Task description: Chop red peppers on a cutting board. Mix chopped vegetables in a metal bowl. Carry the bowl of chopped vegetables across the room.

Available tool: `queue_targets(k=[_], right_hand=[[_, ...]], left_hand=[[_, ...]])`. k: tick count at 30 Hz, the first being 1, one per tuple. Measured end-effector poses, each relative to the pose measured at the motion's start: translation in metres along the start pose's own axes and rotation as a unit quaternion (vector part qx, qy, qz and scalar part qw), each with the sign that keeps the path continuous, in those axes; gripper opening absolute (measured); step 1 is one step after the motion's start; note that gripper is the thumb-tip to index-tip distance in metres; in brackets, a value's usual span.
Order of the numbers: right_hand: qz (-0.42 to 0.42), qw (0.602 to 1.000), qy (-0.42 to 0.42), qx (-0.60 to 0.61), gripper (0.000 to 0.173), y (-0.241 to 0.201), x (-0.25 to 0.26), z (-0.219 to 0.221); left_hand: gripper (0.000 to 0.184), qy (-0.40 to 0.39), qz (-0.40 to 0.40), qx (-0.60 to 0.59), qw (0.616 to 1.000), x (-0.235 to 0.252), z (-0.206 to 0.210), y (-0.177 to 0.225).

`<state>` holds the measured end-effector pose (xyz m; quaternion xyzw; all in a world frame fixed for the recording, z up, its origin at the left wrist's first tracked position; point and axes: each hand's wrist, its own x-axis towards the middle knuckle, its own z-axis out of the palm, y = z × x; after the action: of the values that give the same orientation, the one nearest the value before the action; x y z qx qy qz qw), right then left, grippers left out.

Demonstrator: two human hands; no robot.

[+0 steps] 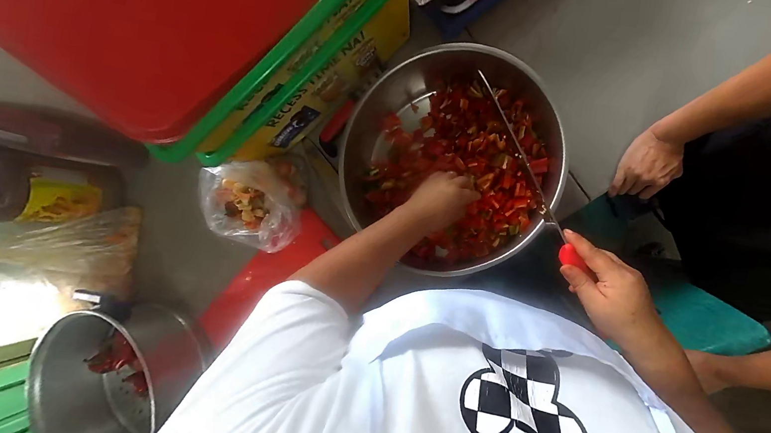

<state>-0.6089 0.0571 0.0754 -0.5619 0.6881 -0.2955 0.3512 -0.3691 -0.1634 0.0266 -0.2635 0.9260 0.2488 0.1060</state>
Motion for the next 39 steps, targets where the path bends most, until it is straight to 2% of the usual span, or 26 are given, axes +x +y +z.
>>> queue_targets(k=[3, 5, 7, 9, 11, 13, 16, 23, 27, 32, 36, 39], right_hand=[[0.007, 1.000, -0.001, -0.002, 0.044, 0.000, -0.003, 0.000], [0.007, 1.000, -0.007, 0.001, 0.044, 0.001, -0.003, 0.000], [0.005, 1.000, -0.018, -0.003, 0.043, -0.001, -0.002, 0.003], [-0.003, 1.000, -0.029, -0.010, 0.043, -0.002, 0.000, 0.006], [-0.014, 0.999, -0.038, -0.024, 0.042, -0.001, 0.002, 0.010], [-0.021, 0.998, -0.051, -0.041, 0.042, 0.000, 0.004, 0.012], [-0.030, 0.996, -0.056, -0.057, 0.041, 0.000, 0.003, 0.014], [-0.076, 0.992, -0.033, -0.099, 0.038, 0.004, -0.006, 0.014], [-0.087, 0.988, -0.030, -0.125, 0.038, 0.005, -0.006, 0.016], [-0.062, 0.991, -0.043, -0.114, 0.039, -0.010, 0.009, 0.019], [-0.063, 0.992, -0.046, -0.101, 0.039, -0.012, 0.010, 0.019], [-0.043, 0.991, -0.065, -0.110, 0.040, -0.011, 0.008, 0.016]], left_hand=[[0.031, 0.037, -0.041, -0.048, 0.997, 0.003, -0.003, 0.000], [0.034, 0.086, -0.144, -0.192, 0.967, 0.002, -0.015, 0.007], [0.038, 0.167, -0.231, -0.362, 0.887, 0.004, -0.018, 0.005], [0.035, 0.237, -0.268, -0.518, 0.777, 0.008, -0.016, 0.000], [0.030, 0.268, -0.292, -0.619, 0.679, 0.012, -0.018, 0.000], [0.030, 0.285, -0.298, -0.673, 0.614, 0.014, -0.021, 0.000], [0.030, 0.308, -0.293, -0.708, 0.564, 0.016, -0.024, 0.002], [0.025, 0.359, -0.286, -0.719, 0.522, 0.014, -0.024, -0.002], [0.027, 0.354, -0.301, -0.705, 0.535, 0.009, -0.029, 0.003], [0.027, 0.291, -0.319, -0.699, 0.571, 0.003, -0.022, 0.011], [0.033, 0.314, -0.333, -0.677, 0.576, 0.000, -0.020, 0.002], [0.031, 0.311, -0.325, -0.682, 0.576, -0.003, -0.028, 0.000]])
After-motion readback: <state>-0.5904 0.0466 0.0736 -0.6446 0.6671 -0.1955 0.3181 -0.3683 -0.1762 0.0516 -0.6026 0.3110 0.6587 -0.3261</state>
